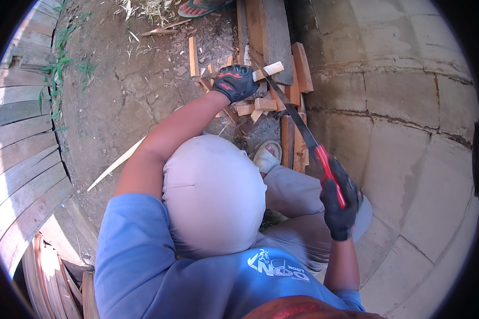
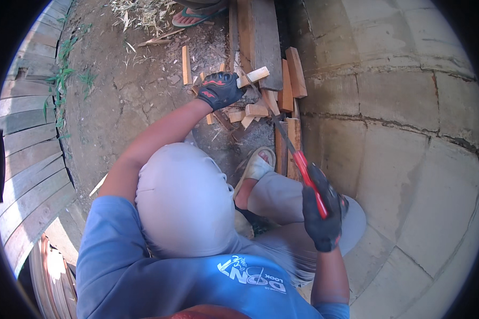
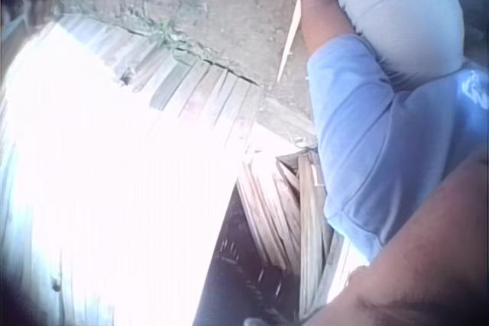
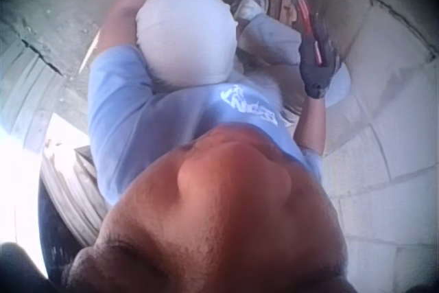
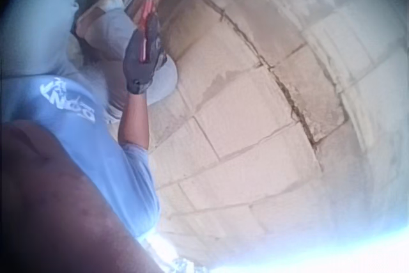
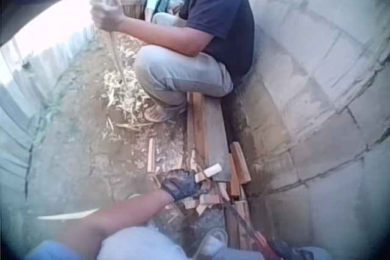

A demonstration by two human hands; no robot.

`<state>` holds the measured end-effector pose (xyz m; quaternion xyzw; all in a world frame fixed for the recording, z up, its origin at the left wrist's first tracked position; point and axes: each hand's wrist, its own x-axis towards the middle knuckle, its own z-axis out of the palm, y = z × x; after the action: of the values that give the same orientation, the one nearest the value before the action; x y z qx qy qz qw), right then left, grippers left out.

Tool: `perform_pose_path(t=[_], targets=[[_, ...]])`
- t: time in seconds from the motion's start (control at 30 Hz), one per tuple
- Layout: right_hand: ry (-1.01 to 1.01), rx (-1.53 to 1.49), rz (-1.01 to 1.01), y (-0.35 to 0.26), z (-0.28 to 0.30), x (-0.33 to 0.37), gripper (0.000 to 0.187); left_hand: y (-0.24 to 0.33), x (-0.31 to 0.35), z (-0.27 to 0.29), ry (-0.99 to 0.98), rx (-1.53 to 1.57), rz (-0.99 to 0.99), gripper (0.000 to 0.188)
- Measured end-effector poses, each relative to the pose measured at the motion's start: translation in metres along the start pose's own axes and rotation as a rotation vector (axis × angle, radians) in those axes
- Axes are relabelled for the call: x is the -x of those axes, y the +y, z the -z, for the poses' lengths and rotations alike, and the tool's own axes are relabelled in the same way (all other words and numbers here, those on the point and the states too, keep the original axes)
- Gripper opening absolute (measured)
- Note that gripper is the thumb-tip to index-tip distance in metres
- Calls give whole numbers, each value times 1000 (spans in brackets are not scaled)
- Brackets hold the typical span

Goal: The person sits on the ground and uses a hand saw to cut a long wooden stick into smaller pieces. They hold the wood steady with their left hand and saw with their right hand, periodically adjusting the wood's position to complete the cuts.

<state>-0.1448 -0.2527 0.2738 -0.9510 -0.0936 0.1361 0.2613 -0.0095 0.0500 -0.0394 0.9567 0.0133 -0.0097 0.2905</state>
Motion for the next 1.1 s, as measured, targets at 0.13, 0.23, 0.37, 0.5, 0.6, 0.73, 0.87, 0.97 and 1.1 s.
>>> perform_pose_path(t=[0.13,0.23,0.37,0.5,0.6,0.73,0.87,0.97,1.1], targets=[[43,105,98,-30,30,29,42,17,-1,11,-58,33,-7,43],[111,191,279,-45,34,-3,43,15,0,6,-70,-10,27,46],[-34,82,163,-57,-13,-85,37,10,6,14,-48,-26,57,49],[27,70,283,-46,-87,-167,38,14,-2,5,-38,-9,-8,46],[30,-23,274,-33,-111,-184,40,13,-1,9,-47,42,-1,44],[55,-61,260,-5,-121,-154,40,8,-5,7,-59,50,4,42],[68,-33,287,11,-86,-93,39,3,-3,-2,-46,9,3,42],[16,4,87,14,-18,-23,42,6,-5,4,-7,41,-28,42],[41,112,122,-25,35,11,42,10,-2,4,-21,33,-32,42]])
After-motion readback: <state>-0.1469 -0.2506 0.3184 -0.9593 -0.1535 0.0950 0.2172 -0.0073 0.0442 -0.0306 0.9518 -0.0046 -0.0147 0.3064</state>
